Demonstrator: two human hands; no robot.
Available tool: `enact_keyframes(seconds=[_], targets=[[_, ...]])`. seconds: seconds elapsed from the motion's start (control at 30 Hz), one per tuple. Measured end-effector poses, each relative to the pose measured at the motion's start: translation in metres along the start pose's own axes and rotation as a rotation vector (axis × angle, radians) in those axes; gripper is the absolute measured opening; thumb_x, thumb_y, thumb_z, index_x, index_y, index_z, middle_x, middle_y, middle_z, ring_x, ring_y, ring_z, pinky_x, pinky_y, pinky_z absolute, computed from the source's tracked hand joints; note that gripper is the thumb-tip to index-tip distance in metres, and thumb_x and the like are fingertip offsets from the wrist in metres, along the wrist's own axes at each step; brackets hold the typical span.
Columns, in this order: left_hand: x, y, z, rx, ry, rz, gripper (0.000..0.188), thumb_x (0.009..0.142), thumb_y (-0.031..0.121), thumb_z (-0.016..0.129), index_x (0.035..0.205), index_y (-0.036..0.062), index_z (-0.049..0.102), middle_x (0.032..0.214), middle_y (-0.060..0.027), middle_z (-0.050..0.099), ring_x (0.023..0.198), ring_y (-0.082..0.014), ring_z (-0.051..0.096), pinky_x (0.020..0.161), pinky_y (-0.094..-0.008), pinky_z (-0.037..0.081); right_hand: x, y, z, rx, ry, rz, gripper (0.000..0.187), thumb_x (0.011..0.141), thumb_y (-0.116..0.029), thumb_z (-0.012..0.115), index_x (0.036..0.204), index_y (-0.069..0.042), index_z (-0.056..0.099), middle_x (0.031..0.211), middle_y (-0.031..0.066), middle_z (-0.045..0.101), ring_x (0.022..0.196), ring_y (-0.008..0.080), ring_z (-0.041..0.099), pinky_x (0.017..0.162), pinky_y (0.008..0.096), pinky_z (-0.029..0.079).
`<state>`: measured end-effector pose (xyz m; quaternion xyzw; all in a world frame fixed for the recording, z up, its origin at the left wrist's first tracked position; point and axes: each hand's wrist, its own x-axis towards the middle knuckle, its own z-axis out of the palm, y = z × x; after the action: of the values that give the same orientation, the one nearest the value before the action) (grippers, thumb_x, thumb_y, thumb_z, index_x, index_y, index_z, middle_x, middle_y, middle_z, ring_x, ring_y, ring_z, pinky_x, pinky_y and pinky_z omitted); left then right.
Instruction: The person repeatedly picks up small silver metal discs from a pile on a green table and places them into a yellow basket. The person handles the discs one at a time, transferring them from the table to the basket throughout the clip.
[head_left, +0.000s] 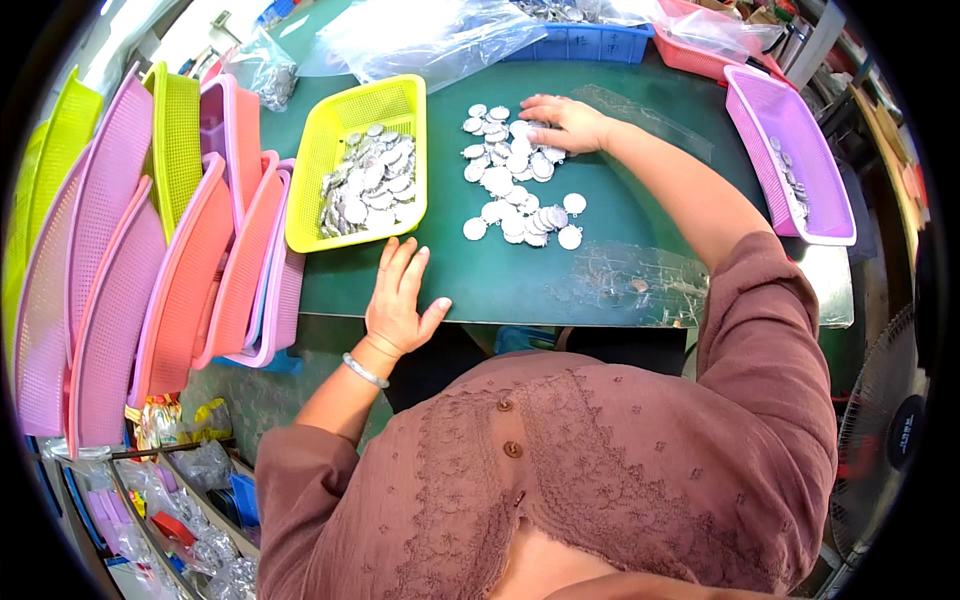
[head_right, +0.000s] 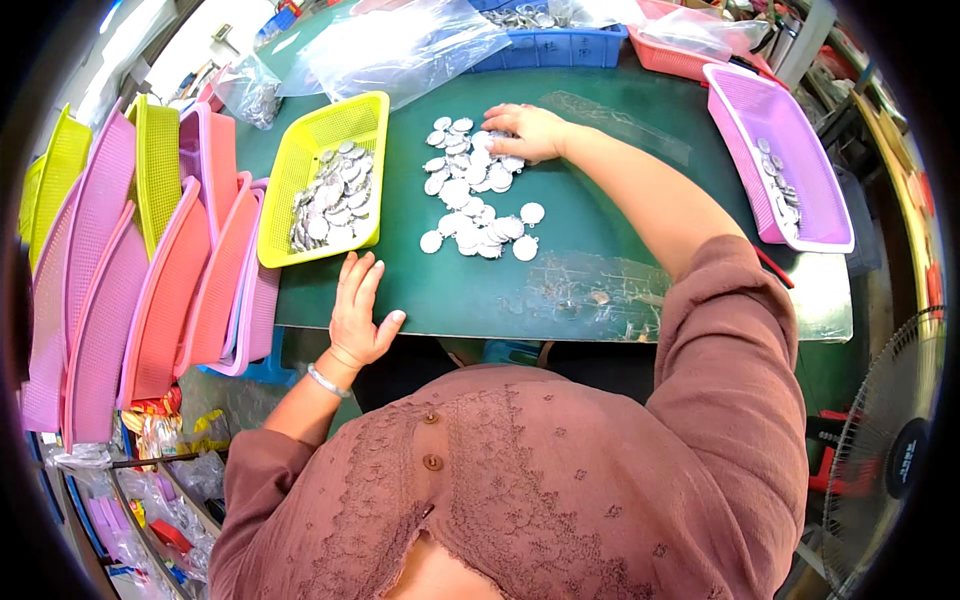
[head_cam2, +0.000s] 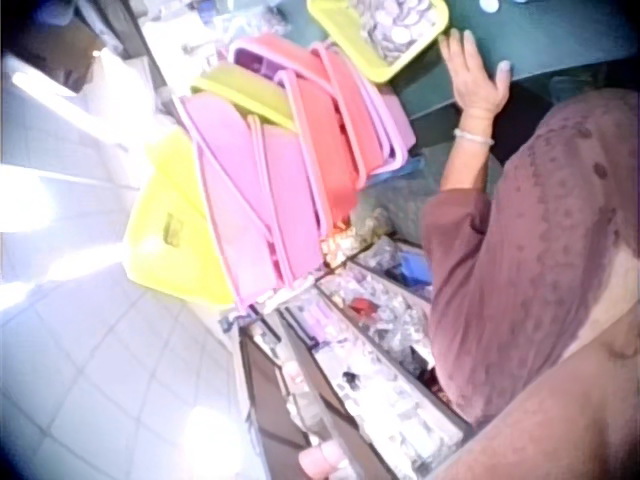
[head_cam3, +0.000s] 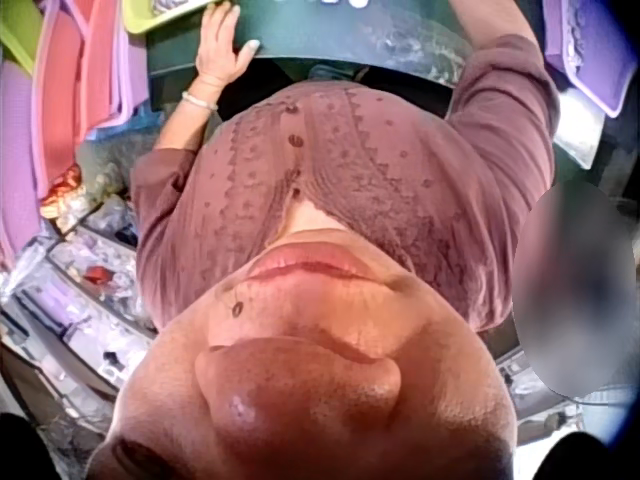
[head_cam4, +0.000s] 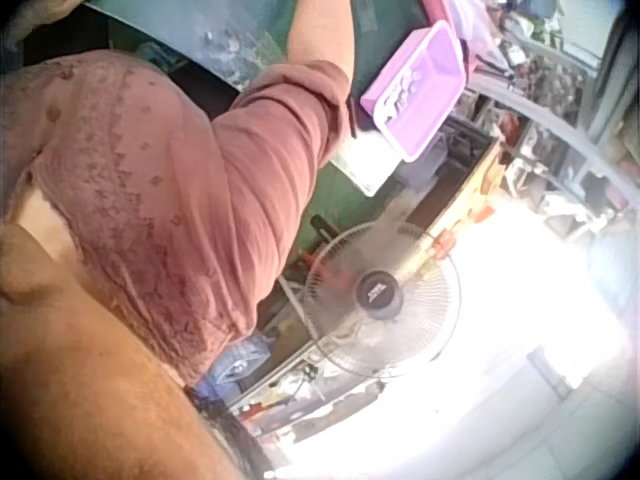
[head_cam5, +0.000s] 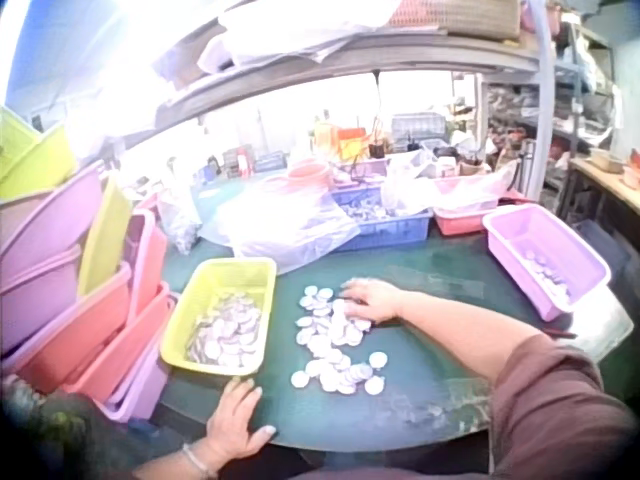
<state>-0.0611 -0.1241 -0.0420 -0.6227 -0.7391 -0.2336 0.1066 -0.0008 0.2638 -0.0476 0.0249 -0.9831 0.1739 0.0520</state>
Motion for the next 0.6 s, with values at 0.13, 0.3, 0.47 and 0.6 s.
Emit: enact_keyframes(seconds=[0.13, 0.3, 0.47, 0.6], targets=[[-0.001, 0.0, -0.001, 0.014, -0.037, -0.004, 0.061, 0.072, 0.027, 0.062, 0.121, -0.0012, 0.041, 0.124, -0.0215, 0.04, 0.118, -0.0424, 0.035, 0.097, -0.0447, 0.032, -0.034, -0.02, -0.001, 0.113, 0.028, -0.113, 0.05, 0.085, -0.033, 0.048, 0.124, -0.004, 0.042, 0.128, 0.0154, 0.041, 0.118, 0.0315, 0.039, 0.098, 0.0383, 0.032], [0.001, 0.004, -0.001, 0.045, -0.11, -0.029, 0.061, 0.074, 0.027, 0.058, 0.125, 0.0008, 0.037, 0.127, -0.022, 0.036, 0.12, -0.0423, 0.032, 0.1, -0.0443, 0.029, -0.064, -0.042, -0.026, 0.177, -0.206, -0.256, 0.044, 0.083, -0.03, 0.055, 0.117, -0.003, 0.049, 0.122, 0.0133, 0.047, 0.113, 0.0288, 0.044, 0.095, 0.0386, 0.035], [0.002, 0.004, 0.0, 0.101, -0.175, -0.058, 0.06, 0.076, 0.029, 0.054, 0.128, 0.005, 0.036, 0.132, -0.0208, 0.031, 0.123, -0.0405, 0.028, 0.101, -0.0439, 0.026, 0.008, -0.013, -0.033, 0.118, 0.03, -0.224, 0.054, 0.08, -0.042, 0.056, 0.122, -0.009, 0.047, 0.133, 0.0149, 0.036, 0.112, 0.0327, 0.045, 0.094, 0.0371, 0.037], [0.007, 0.007, -0.001, 0.122, -0.211, -0.071, 0.059, 0.077, 0.031, 0.052, 0.128, 0.0055, 0.036, 0.133, -0.0205, 0.03, 0.123, -0.0407, 0.027, 0.101, -0.0441, 0.025, 0.065, -0.017, 0.003, 0.057, 0.041, -0.035, 0.072, 0.075, -0.061, 0.049, 0.134, -0.024, 0.032, 0.142, 0.0144, 0.019, 0.129, 0.0335, 0.023, 0.102, 0.0471, 0.025]])
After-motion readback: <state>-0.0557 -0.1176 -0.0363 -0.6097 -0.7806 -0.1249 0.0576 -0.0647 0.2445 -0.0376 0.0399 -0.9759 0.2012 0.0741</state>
